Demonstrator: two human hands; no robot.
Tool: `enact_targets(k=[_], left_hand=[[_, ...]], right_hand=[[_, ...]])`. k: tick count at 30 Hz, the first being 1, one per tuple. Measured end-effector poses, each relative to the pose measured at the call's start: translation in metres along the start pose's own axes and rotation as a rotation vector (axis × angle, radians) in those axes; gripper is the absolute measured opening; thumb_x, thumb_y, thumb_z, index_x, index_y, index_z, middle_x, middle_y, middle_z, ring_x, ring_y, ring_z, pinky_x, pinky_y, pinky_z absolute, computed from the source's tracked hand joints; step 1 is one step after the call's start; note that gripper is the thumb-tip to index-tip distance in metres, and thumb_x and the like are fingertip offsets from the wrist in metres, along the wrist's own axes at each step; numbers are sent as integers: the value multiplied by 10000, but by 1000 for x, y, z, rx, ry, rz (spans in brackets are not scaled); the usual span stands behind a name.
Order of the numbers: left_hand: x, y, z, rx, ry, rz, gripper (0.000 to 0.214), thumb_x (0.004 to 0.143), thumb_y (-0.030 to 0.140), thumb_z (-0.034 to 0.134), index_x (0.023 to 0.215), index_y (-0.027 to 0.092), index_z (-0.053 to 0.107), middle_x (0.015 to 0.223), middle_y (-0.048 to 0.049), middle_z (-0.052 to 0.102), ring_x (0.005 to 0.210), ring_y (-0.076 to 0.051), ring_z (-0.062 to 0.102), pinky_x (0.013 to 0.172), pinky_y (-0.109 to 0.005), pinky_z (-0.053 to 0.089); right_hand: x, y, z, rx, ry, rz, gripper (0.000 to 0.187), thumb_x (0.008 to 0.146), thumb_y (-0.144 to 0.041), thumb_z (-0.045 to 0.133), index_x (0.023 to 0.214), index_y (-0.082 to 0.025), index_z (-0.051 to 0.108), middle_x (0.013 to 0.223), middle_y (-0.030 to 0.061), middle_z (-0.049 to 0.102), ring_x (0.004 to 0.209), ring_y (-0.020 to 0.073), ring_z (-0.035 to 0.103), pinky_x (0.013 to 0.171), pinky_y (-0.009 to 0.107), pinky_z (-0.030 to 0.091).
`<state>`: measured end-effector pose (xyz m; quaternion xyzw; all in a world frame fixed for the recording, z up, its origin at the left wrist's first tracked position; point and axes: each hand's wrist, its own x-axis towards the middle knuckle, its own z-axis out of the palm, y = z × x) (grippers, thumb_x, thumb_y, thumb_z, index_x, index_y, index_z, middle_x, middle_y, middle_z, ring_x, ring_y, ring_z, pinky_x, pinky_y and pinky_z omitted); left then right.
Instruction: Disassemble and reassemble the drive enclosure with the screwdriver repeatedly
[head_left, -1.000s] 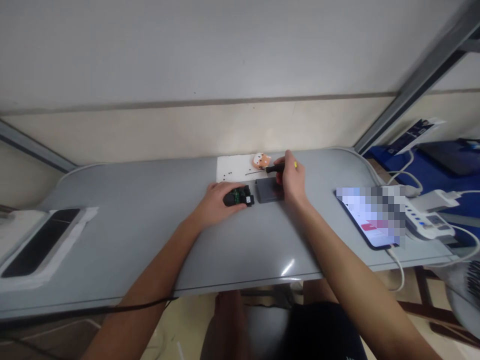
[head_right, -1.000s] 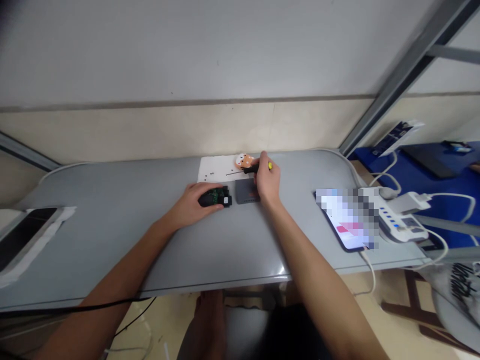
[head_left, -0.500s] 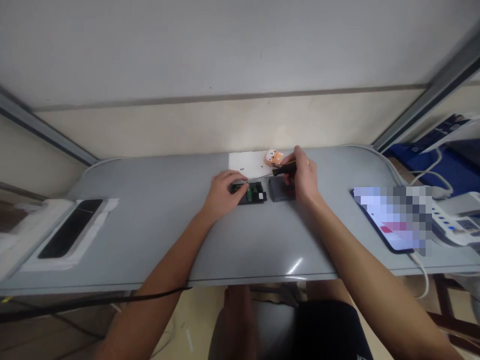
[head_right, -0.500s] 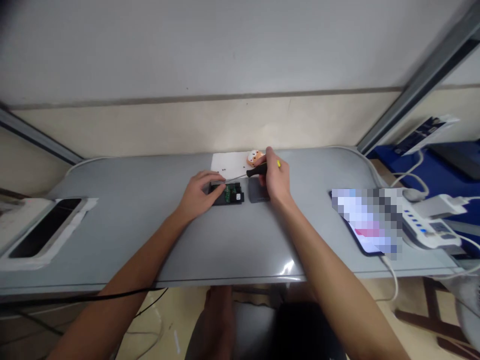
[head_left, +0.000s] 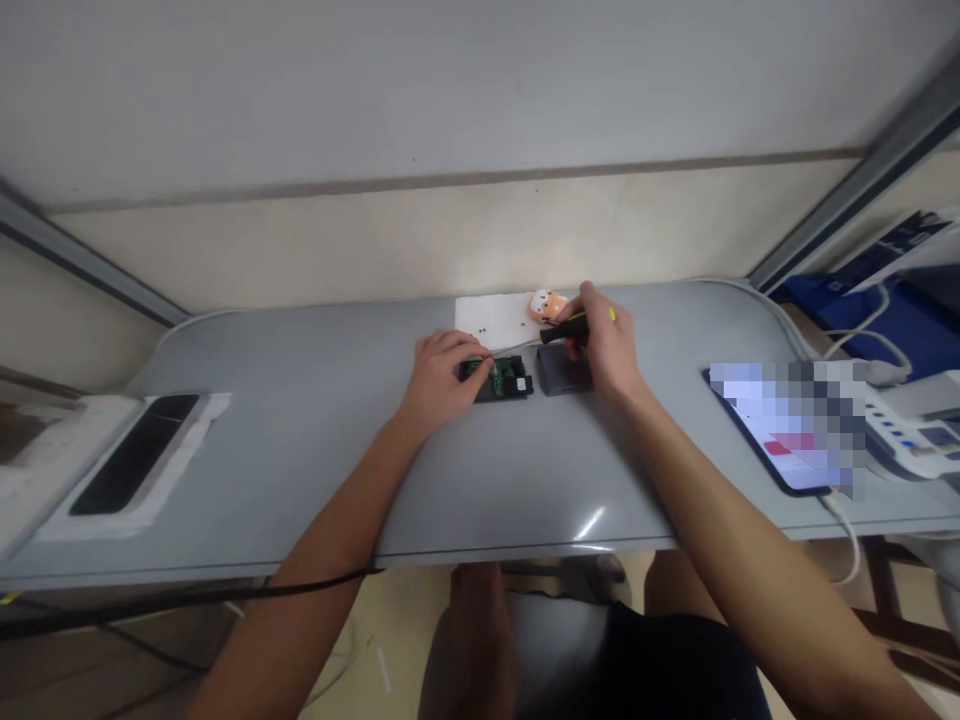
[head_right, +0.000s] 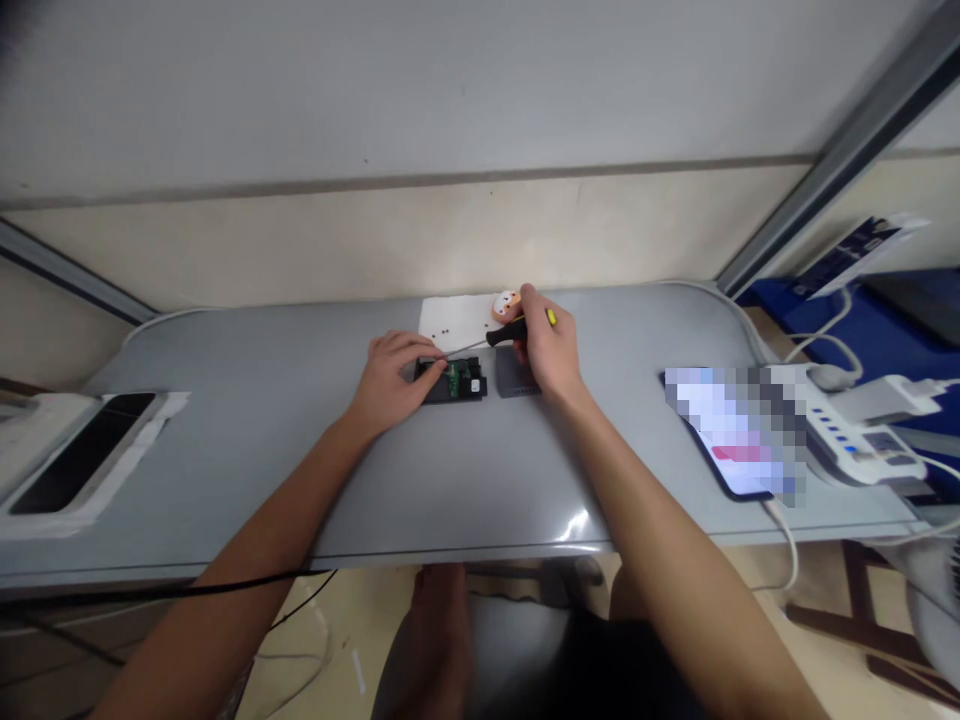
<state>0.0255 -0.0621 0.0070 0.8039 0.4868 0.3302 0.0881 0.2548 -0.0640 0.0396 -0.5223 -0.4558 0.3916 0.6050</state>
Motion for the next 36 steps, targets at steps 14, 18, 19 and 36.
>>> enact_targets(k=[14,18,19,36], left_hand=[[-3,-7,0,17,91,175,106,977,235,663,920,238,752,977,-25,766,994,-226,679,989,-452,418],[-2,-3,-2,53,91,226,111,975,240,670,909,239,760,969,-28,776,975,-227,678,993,-459,421],[-2,-2,-2,56,93,234,115,976,240,672,901,238,760,966,-29,778,975,-228,676,991,-461,421],[-6,3,3,-76,-215,86,556,929,424,802,1440,271,645,1458,-73,699,1382,-312,606,1219,-508,351]], right_hand=[[-7,-9,-1,-43,-82,-97,593,929,-765,600,723,-210,644,599,-28,526,458,87,478,437,249,370],[-7,-7,2,-20,-21,-232,446,896,-678,724,851,-239,658,662,-42,541,467,77,472,417,242,370],[-7,-7,2,-11,-13,-255,412,890,-648,750,892,-246,661,687,-42,555,466,75,478,407,242,369],[-7,2,2,28,-147,-379,418,1014,-627,595,1324,-352,651,980,28,737,571,121,611,522,313,564]])
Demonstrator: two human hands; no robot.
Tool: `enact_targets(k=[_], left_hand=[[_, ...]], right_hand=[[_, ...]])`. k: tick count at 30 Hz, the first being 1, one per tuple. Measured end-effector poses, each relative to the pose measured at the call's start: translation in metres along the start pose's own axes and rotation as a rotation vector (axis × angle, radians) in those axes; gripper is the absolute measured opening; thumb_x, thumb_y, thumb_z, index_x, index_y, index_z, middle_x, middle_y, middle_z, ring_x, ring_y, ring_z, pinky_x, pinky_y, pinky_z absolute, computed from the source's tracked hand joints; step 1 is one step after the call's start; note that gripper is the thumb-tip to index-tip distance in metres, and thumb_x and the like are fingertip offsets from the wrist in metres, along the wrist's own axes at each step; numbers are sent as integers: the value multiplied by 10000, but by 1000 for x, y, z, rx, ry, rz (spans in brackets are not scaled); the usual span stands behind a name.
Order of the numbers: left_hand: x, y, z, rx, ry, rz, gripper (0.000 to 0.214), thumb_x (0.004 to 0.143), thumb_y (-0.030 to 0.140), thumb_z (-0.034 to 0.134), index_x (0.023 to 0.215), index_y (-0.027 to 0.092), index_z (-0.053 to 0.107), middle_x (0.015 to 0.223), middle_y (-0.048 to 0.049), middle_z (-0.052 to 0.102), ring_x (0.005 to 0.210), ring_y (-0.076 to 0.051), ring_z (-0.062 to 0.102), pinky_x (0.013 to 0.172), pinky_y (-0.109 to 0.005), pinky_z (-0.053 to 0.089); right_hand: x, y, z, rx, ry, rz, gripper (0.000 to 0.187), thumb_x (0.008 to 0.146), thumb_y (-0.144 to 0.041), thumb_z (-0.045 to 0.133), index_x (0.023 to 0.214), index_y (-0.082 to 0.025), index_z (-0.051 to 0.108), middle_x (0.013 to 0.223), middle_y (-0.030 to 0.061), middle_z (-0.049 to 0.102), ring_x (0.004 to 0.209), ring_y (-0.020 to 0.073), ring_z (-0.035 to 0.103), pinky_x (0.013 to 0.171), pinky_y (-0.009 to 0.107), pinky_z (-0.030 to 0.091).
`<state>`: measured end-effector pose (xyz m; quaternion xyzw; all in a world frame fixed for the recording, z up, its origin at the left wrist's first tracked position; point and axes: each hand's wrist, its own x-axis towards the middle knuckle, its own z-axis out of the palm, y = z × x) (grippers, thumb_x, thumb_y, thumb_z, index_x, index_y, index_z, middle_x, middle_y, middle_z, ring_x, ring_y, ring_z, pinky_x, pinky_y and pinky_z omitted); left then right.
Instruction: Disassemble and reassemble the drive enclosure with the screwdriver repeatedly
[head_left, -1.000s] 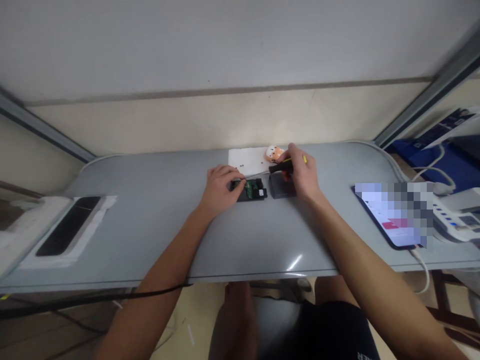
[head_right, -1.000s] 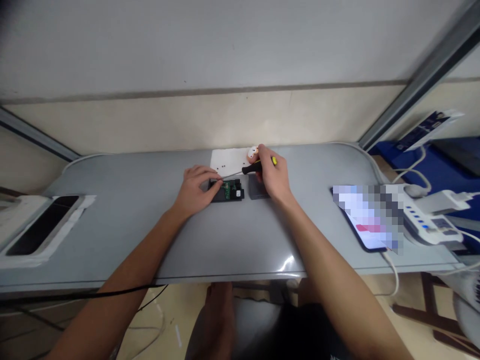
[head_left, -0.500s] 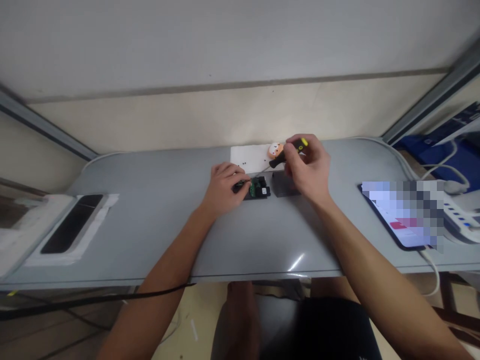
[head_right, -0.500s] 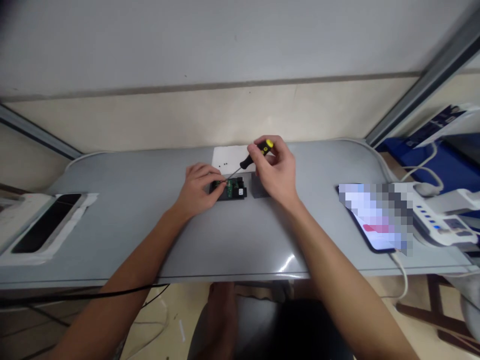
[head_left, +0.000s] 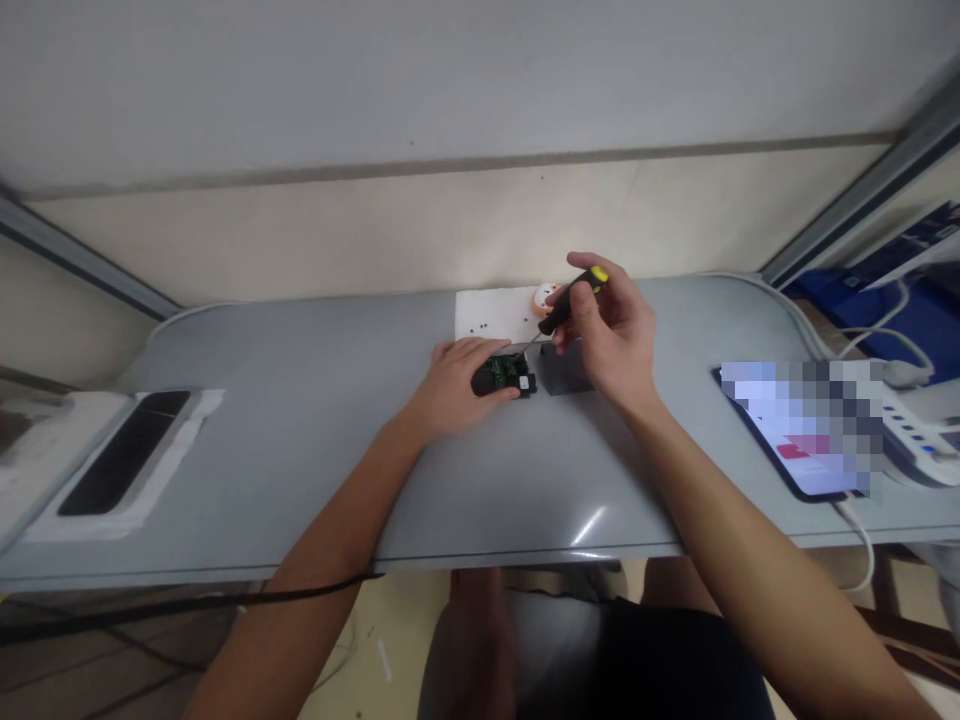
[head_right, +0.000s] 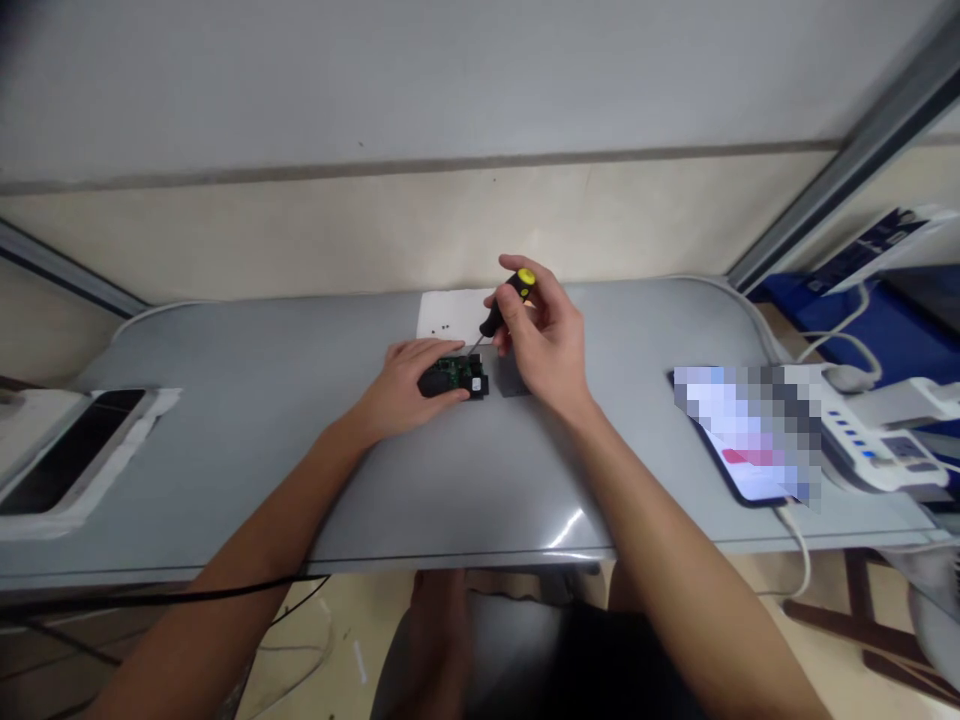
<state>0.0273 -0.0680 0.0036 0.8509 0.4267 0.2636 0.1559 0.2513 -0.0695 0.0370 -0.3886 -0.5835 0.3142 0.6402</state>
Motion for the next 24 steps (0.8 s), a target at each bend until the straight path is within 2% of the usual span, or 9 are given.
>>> enact_targets(k=[4,14,24], left_hand=[[0,0,-1,-39,-61,-77,534,916,422,805,1423,314,678,1432,-49,723,1362,-316,629,1247,-525,342],[1,-4,0,-16,-61,-50,488,917,436,809,1382,330,708,1398,-26,743,1339,-296,647,1232,-509,338],[0,-3,1,1,-58,-37,419,935,423,803,1334,324,720,1408,-29,745,1329,-286,656,1198,-510,343]], right_hand=[[-1,1,2,11,16,44,441,972,-641,661,1281,-327,676,945,26,742,544,110,590,524,312,572],[-3,1,3,-40,-4,38,423,981,-618,659,1273,-314,688,962,29,750,543,116,590,525,321,547],[-4,9,4,-64,-5,35,406,978,-621,656,1275,-346,684,973,22,744,550,132,588,513,327,523]])
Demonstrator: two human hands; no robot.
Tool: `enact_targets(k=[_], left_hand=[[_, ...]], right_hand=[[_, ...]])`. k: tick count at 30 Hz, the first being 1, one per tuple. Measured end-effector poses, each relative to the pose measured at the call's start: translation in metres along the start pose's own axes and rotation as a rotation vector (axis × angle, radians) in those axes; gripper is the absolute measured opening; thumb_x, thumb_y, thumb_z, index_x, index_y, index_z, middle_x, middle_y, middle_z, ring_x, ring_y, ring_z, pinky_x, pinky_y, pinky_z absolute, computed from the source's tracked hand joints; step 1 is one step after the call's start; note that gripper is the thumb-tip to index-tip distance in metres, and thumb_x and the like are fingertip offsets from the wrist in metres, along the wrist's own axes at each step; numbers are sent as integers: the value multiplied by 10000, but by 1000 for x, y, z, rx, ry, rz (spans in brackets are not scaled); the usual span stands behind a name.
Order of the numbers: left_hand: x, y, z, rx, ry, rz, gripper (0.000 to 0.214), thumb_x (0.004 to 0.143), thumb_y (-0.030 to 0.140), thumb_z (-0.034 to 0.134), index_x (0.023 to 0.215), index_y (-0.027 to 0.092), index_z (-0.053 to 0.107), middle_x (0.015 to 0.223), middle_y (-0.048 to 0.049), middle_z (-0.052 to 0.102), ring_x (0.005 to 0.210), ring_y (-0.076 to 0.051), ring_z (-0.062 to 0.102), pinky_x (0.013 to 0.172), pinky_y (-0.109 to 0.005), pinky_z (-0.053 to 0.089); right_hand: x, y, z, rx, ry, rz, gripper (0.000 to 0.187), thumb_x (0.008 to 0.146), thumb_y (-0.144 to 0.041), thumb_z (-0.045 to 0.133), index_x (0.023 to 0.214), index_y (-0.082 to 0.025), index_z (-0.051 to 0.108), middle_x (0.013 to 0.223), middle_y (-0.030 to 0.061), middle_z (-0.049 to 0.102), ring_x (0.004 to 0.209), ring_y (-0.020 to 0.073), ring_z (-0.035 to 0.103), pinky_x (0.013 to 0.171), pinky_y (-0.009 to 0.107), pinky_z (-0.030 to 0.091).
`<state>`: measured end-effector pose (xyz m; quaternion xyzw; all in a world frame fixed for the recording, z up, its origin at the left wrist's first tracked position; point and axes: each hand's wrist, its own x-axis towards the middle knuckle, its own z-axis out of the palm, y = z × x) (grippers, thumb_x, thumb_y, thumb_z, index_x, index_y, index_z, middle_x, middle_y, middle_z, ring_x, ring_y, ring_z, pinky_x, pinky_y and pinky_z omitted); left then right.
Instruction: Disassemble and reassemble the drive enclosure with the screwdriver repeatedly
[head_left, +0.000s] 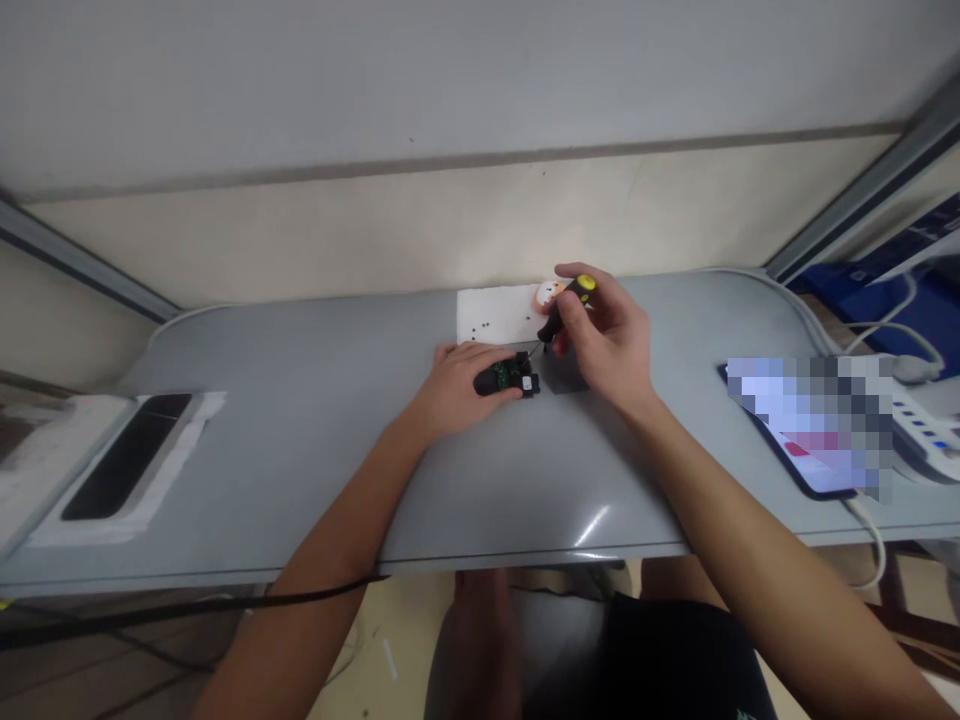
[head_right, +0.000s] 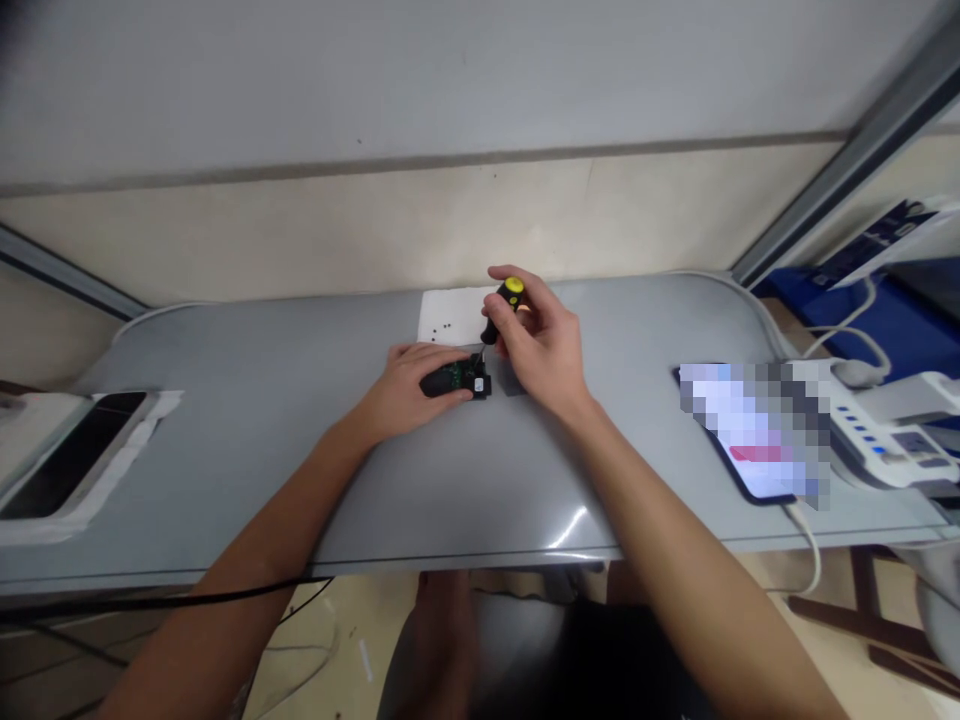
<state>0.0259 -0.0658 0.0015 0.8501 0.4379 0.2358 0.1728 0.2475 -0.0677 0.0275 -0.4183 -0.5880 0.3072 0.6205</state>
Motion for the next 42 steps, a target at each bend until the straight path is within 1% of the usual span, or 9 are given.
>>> enact_targets(k=[12,20,26,30,37,42], left_hand=[[1,2,-1,16,-1,6,420,939,432,800,1336,316,721,1406,-32,745,1328,-290,655,1188,-505,346],[0,-1,1,13,8,24,416,948,429,796,1340,318,712,1416,-35,742,1332,-290,653,1177,-506,342],[1,-1,1,14,6,11,426,934,438,804,1336,324,718,1410,-35,745,1334,-296,652,1174,-509,349],[1,-1,1,6,5,12,421,932,434,809,1330,329,718,1418,-27,742,1342,-291,648,1194,-510,329],[0,-1,1,18,17,35,403,940,422,805,1322,320,727,1415,-32,744,1322,-288,664,1181,-502,339],[1,0,1,14,8,41,381,944,425,795,1307,325,736,1405,-27,750,1308,-291,669,1183,-507,335]], right_hand=[[-1,-5,0,5,-10,3,388,968,-614,677,1241,-339,702,985,19,739,549,120,595,531,331,542],[0,2,1,7,-10,-3,413,948,-645,686,1237,-350,701,977,14,728,549,122,593,510,328,537],[-2,-1,1,-3,-20,-1,385,968,-618,672,1240,-346,696,977,16,720,548,121,585,519,332,538],[-3,-5,2,-27,-26,-4,358,984,-596,661,1239,-347,693,951,15,702,553,122,574,545,341,553],[-8,-8,6,-30,-16,-18,293,983,-532,688,1211,-350,714,948,12,711,568,127,566,551,347,525],[-10,-7,7,-48,-39,-47,323,970,-561,697,1227,-366,708,949,10,711,569,136,559,538,353,509]])
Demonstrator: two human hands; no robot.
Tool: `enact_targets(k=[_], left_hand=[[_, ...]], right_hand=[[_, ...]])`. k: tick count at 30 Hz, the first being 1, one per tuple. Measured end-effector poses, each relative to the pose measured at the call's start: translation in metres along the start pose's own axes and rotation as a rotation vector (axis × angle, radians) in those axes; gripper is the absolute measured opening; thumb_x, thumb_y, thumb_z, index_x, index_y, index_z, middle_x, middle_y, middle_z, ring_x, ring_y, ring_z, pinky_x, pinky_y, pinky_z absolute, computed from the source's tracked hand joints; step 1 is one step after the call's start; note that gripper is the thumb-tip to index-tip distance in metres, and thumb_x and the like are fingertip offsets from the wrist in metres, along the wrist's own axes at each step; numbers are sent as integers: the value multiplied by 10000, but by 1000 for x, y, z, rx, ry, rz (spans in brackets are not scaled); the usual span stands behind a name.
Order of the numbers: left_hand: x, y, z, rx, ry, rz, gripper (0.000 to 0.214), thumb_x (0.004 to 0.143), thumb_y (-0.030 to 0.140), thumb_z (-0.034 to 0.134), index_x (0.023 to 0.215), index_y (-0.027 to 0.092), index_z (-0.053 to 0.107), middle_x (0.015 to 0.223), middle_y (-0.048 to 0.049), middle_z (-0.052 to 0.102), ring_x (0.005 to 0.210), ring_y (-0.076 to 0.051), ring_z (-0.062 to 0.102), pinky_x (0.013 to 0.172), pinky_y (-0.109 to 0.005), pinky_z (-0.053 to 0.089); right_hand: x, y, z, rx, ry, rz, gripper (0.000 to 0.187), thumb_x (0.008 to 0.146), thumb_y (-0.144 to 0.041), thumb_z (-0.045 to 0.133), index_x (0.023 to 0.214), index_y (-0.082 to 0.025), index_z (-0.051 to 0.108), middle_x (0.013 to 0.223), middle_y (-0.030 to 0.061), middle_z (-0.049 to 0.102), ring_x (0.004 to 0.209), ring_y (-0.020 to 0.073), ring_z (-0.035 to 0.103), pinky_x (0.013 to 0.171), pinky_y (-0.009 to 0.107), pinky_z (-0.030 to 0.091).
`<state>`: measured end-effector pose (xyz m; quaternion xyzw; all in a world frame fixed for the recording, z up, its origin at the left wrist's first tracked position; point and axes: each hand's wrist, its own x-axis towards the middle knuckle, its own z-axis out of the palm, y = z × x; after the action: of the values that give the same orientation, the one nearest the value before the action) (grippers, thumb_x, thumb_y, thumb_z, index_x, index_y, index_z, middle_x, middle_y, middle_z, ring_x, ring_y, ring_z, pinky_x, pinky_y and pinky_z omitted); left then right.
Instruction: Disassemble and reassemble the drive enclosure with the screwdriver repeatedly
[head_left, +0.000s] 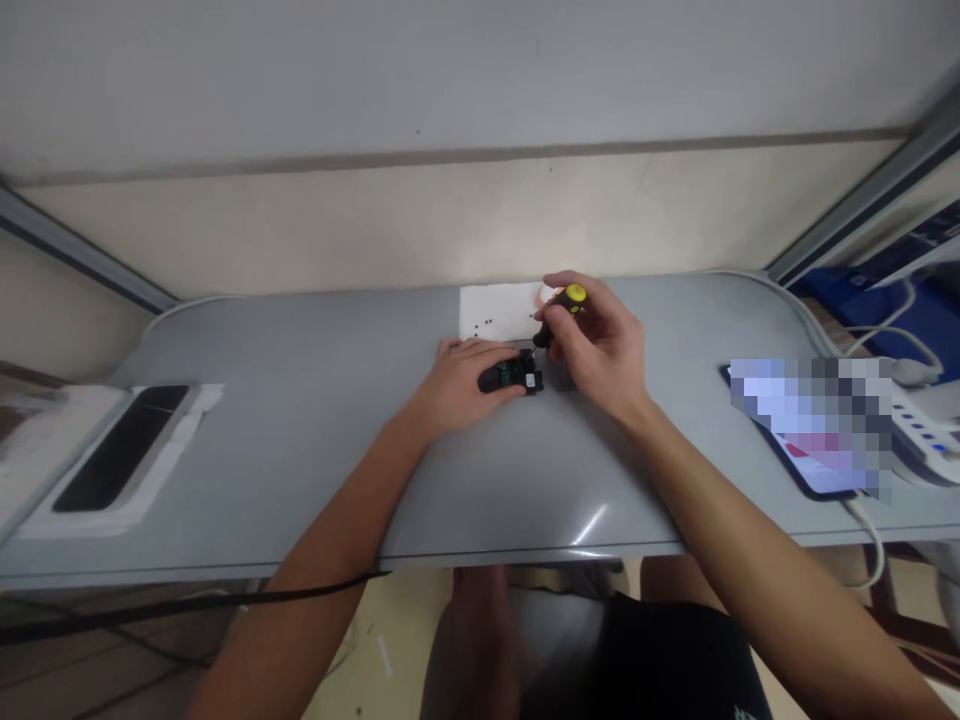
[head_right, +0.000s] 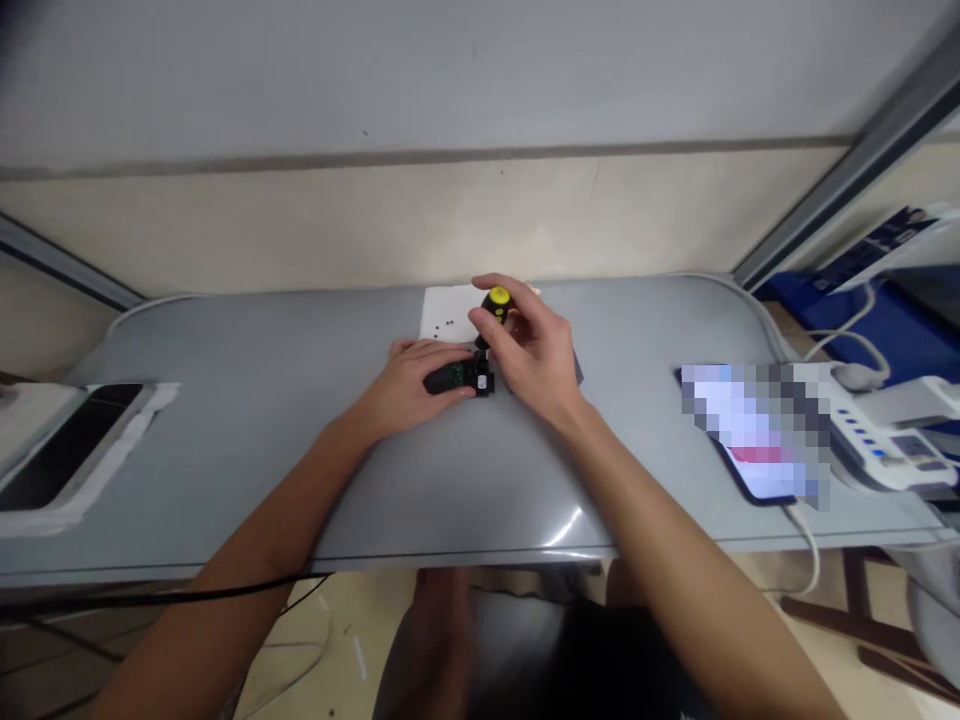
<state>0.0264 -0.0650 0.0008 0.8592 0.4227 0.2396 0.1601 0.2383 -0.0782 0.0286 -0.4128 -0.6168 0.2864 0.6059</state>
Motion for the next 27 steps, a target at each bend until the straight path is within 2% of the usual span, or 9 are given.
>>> enact_targets(k=[8,13,16,19,22,27], left_hand=[[1,-1,1,-15,-1,-4,393,936,424,790,1311,323,728,1395,-26,751,1311,-301,665,1180,-513,343],[0,1,-2,-44,-10,11,372,952,402,761,1309,309,712,1399,-24,743,1318,-285,661,1199,-496,339],[0,2,-2,-53,-10,9,369,954,399,752,1306,300,704,1391,-25,745,1316,-280,659,1197,-490,340],[0,3,-2,-59,-8,10,367,953,395,746,1303,294,700,1377,-30,749,1309,-285,661,1182,-494,352],[0,4,-3,-49,-21,19,340,956,396,730,1279,290,704,1351,-32,757,1294,-289,667,1173,-499,367],[2,4,-2,-31,-19,2,215,935,417,744,1088,266,724,1332,-28,768,1298,-297,666,1180,-505,375]], right_hand=[[3,-2,5,-32,-36,-4,286,976,-510,700,1222,-366,715,884,3,645,587,136,524,547,339,489],[24,-7,15,-44,-121,-56,208,952,-478,732,1036,-296,674,916,1,630,709,139,563,624,312,504],[35,-4,24,-48,-155,-62,235,991,-506,670,960,-282,605,808,-18,557,690,130,539,641,300,508],[37,3,34,18,-71,-35,288,1023,-585,589,1025,-297,580,779,-21,534,677,141,537,653,317,541],[31,8,39,119,-15,-21,386,995,-677,584,1114,-312,551,798,-20,562,699,150,575,667,335,563],[23,11,36,187,32,-51,468,931,-761,615,994,-310,504,723,-50,457,590,132,512,582,318,485]])
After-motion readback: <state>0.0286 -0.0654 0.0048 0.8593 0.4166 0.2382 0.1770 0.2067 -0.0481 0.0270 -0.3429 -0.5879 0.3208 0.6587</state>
